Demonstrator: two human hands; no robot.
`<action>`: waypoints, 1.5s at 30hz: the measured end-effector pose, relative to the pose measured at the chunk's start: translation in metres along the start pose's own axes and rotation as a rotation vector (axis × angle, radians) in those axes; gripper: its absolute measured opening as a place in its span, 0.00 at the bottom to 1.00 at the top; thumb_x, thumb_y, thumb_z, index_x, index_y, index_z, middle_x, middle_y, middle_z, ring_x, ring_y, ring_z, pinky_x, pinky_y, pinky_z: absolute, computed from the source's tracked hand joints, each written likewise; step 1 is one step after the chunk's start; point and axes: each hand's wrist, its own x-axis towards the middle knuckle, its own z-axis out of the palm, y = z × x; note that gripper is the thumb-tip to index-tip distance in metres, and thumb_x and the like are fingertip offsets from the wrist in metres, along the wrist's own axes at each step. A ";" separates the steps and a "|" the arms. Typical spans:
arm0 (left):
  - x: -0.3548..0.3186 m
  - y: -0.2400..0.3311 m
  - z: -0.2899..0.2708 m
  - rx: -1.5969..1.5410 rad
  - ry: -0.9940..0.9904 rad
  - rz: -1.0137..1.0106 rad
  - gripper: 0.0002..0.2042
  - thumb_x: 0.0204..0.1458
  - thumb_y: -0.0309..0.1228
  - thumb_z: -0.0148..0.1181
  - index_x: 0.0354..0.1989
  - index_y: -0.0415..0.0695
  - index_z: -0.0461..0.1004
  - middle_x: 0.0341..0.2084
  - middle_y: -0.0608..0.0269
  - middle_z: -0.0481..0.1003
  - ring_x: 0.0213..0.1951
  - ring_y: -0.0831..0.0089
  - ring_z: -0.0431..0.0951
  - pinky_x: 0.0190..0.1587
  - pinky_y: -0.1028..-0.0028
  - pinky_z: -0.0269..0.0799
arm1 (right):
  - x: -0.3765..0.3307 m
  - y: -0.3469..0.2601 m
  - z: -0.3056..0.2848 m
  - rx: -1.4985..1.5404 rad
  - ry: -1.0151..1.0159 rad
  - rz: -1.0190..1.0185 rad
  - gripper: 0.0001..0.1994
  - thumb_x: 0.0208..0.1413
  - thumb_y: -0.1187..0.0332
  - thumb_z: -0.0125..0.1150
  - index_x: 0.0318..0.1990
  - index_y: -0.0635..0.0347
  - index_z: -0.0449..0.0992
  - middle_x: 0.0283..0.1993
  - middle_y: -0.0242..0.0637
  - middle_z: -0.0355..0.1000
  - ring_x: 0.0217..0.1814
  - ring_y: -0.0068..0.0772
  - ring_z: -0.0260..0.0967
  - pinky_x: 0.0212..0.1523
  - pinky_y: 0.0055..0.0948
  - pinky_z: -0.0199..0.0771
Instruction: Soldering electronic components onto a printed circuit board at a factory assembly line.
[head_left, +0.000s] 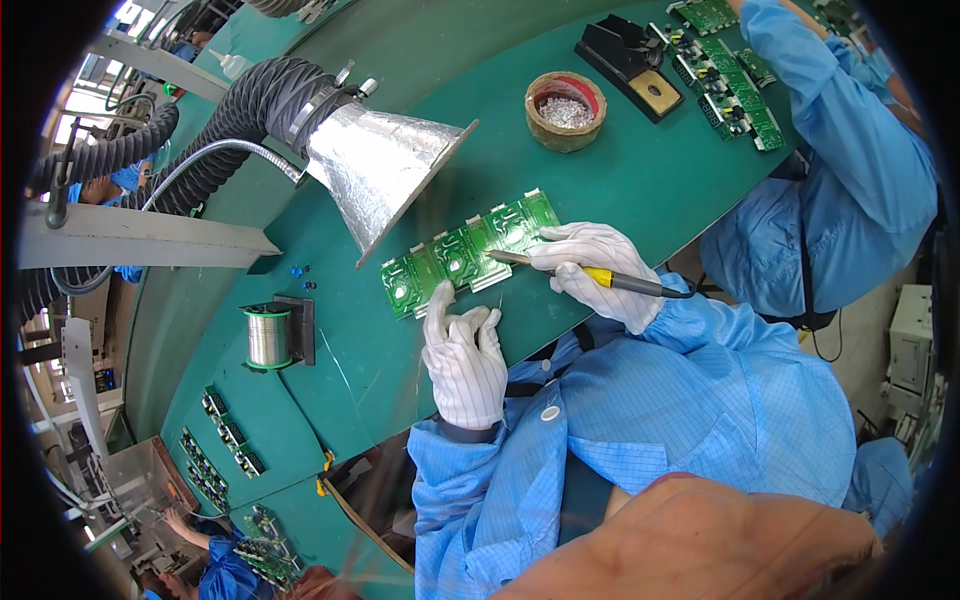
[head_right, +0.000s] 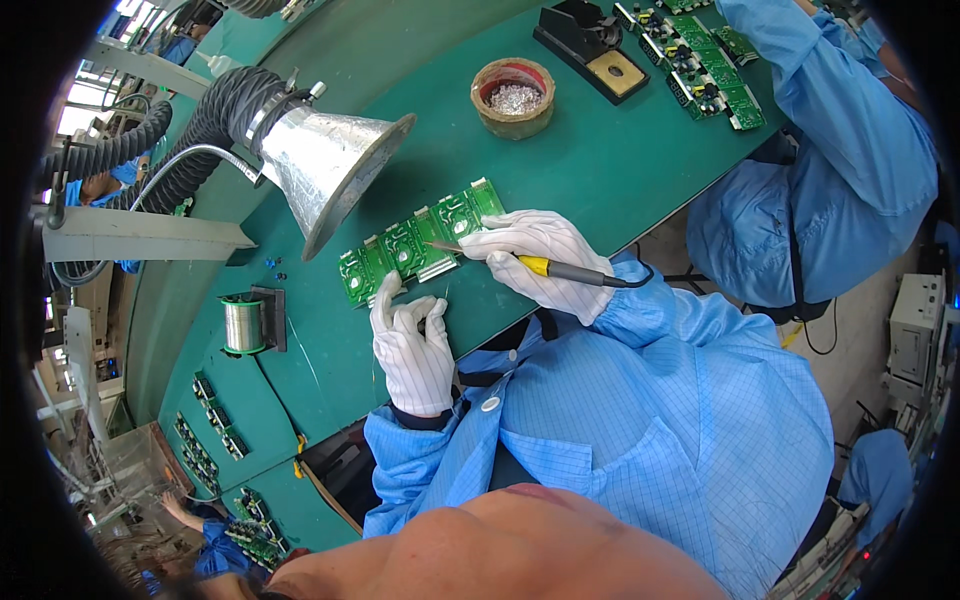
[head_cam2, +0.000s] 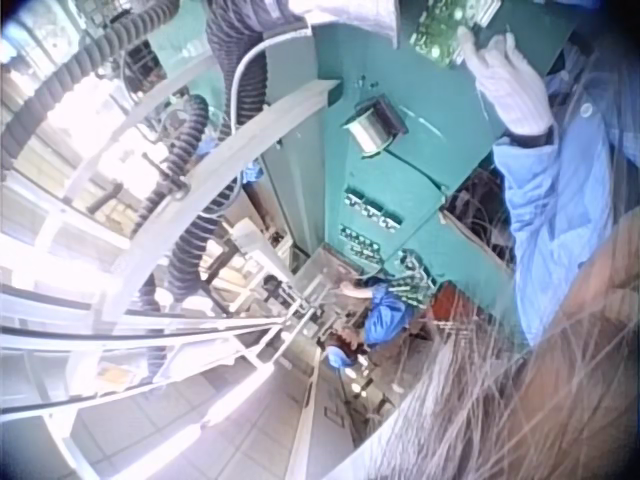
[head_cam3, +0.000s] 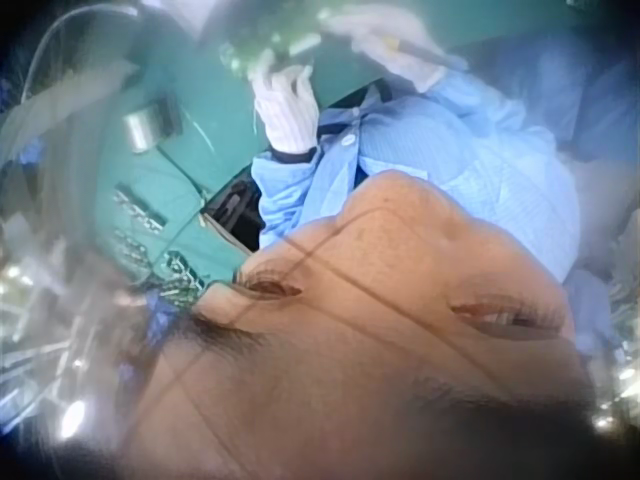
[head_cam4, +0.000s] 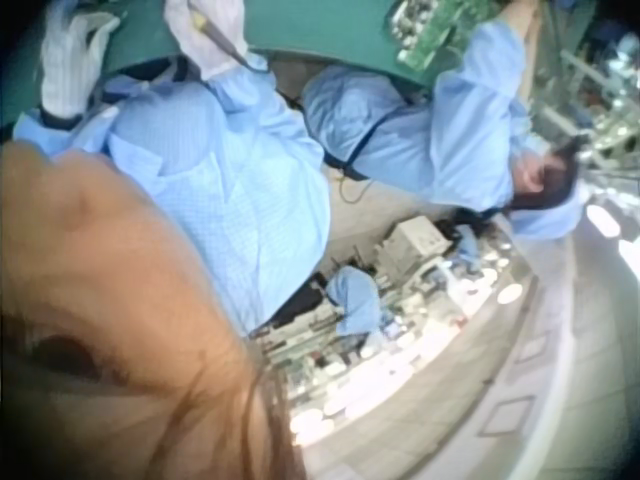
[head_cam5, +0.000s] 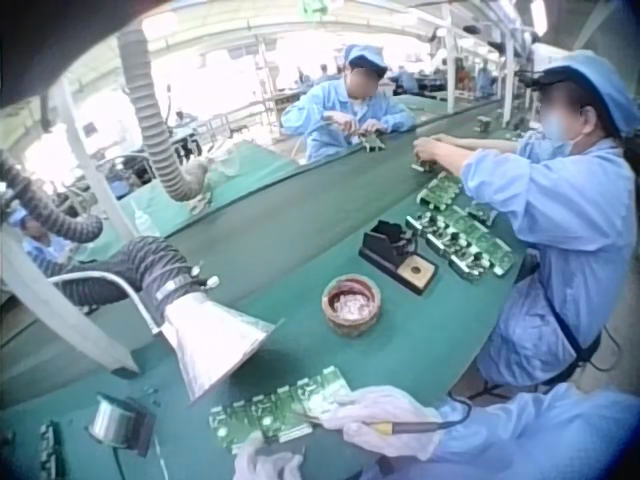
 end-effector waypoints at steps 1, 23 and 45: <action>0.000 0.000 0.000 0.000 0.000 -0.003 0.08 0.50 0.25 0.66 0.36 0.42 0.74 0.54 0.41 0.69 0.54 0.46 0.72 0.54 0.55 0.71 | 0.000 0.000 0.000 0.000 0.001 0.000 0.08 0.60 0.66 0.58 0.43 0.55 0.80 0.44 0.36 0.80 0.47 0.40 0.79 0.57 0.42 0.74; 0.002 -0.003 0.001 0.093 0.076 0.146 0.09 0.49 0.24 0.66 0.37 0.43 0.73 0.54 0.52 0.70 0.43 0.57 0.79 0.38 0.58 0.74 | 0.002 0.000 0.003 0.016 0.027 -0.043 0.08 0.62 0.68 0.54 0.43 0.58 0.77 0.26 0.29 0.76 0.33 0.30 0.77 0.56 0.38 0.73; -0.001 -0.001 0.000 0.066 0.020 0.064 0.08 0.50 0.26 0.66 0.37 0.43 0.73 0.54 0.49 0.70 0.51 0.54 0.74 0.47 0.57 0.71 | 0.001 0.001 0.004 0.041 0.019 -0.038 0.10 0.64 0.65 0.53 0.44 0.58 0.78 0.25 0.27 0.76 0.34 0.32 0.77 0.58 0.43 0.73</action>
